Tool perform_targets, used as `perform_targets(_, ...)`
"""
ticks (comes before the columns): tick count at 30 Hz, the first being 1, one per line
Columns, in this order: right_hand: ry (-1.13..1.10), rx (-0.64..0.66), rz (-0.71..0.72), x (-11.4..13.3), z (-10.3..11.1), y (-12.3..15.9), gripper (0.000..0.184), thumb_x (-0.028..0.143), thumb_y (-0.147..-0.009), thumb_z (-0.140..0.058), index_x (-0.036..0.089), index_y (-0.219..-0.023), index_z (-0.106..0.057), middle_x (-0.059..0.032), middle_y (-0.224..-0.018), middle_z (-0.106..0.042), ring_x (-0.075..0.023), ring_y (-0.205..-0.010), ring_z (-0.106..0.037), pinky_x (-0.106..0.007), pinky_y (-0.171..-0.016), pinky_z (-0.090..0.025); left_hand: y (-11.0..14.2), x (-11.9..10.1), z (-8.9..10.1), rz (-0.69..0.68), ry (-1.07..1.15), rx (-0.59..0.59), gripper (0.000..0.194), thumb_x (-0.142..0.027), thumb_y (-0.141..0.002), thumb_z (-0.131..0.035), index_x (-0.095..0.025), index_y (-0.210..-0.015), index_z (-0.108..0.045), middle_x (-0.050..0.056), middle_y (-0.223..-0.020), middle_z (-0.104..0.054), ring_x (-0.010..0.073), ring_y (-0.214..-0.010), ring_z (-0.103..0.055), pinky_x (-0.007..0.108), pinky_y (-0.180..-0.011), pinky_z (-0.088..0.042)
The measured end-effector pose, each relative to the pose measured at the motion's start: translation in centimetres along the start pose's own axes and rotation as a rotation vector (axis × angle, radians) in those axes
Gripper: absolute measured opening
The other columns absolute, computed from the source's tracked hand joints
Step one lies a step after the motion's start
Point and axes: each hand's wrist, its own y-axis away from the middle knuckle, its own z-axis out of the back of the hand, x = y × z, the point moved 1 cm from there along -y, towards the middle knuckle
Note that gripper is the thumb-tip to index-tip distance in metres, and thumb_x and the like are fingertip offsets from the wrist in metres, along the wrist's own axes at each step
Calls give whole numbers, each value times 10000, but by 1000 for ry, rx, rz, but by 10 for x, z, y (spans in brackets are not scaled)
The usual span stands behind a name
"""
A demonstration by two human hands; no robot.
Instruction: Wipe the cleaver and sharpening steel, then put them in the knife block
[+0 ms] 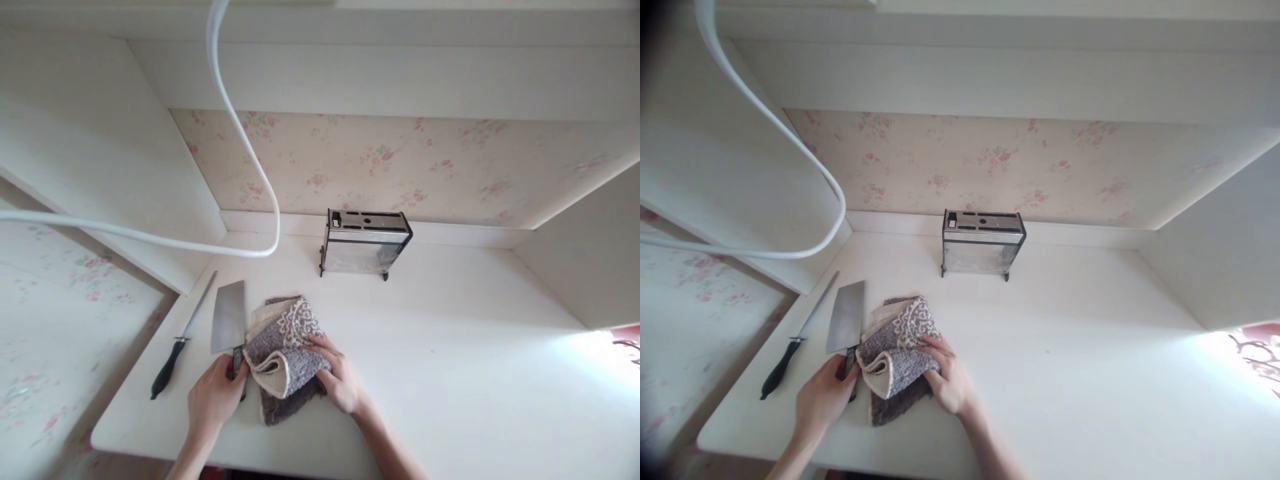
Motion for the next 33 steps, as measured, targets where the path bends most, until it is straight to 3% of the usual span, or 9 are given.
perform_targets(7,127,7,12,-7,-11,4,534,108,-740,-470,279,-1231,-591,-23,-1336,-538,-198,-1313,-402,-450,-1163,-186,6,12,-16,-112,32,-95,304,-475,-882,-441,-225,-711,-472,-1,-734,-625,182,-702,-596,244,-577,-313)
perform_targets(13,228,23,74,-7,-19,7,626,91,-664,-484,312,-1245,-556,31,-1258,-601,-185,-1326,-377,-426,-1162,-180,10,17,-19,-168,91,-120,286,-464,-870,-462,-230,-706,-470,-8,-701,-610,185,-697,-596,241,-598,-341)
perform_targets(17,261,-15,91,-6,-23,11,666,82,-583,-500,305,-1206,-577,42,-1242,-611,-188,-1321,-383,-395,-1154,-203,16,22,-22,-222,144,-164,271,-441,-861,-478,-229,-694,-453,-10,-676,-592,179,-678,-583,243,-611,-354)
perform_targets(21,290,-63,118,-5,-26,20,654,116,-590,-549,281,-1223,-571,13,-1243,-613,-200,-1311,-396,-381,-1134,-241,19,25,-24,-250,177,-195,285,-452,-856,-481,-229,-686,-430,-11,-676,-578,175,-674,-572,243,-607,-353)
perform_targets(25,337,-76,181,-1,-30,32,664,178,-629,-611,269,-1282,-535,-17,-1283,-586,-224,-1324,-375,-415,-1134,-221,24,23,-19,-259,180,-166,314,-464,-860,-461,-229,-669,-380,-18,-649,-548,168,-655,-560,240,-600,-347)
perform_targets(28,305,-86,192,2,-33,43,591,117,-629,-576,280,-1196,-607,-14,-1232,-621,-231,-1299,-411,-434,-1133,-208,28,18,-13,-244,157,-122,301,-469,-866,-434,-232,-688,-382,-6,-696,-575,178,-686,-578,245,-601,-351)
perform_targets(30,199,-176,125,2,-32,50,541,57,-624,-512,268,-1101,-657,-15,-1156,-660,-219,-1221,-495,-406,-1092,-295,30,17,-9,-225,119,-96,282,-471,-863,-418,-234,-713,-399,18,-762,-606,201,-731,-600,259,-613,-357)
perform_targets(33,-107,-437,-105,-1,-24,61,462,69,-684,-486,243,-1077,-654,-24,-1082,-686,-195,-1041,-611,-339,-945,-447,32,17,-5,-172,44,-34,272,-480,-858,-391,-234,-748,-424,53,-815,-629,246,-771,-621,290,-628,-362)
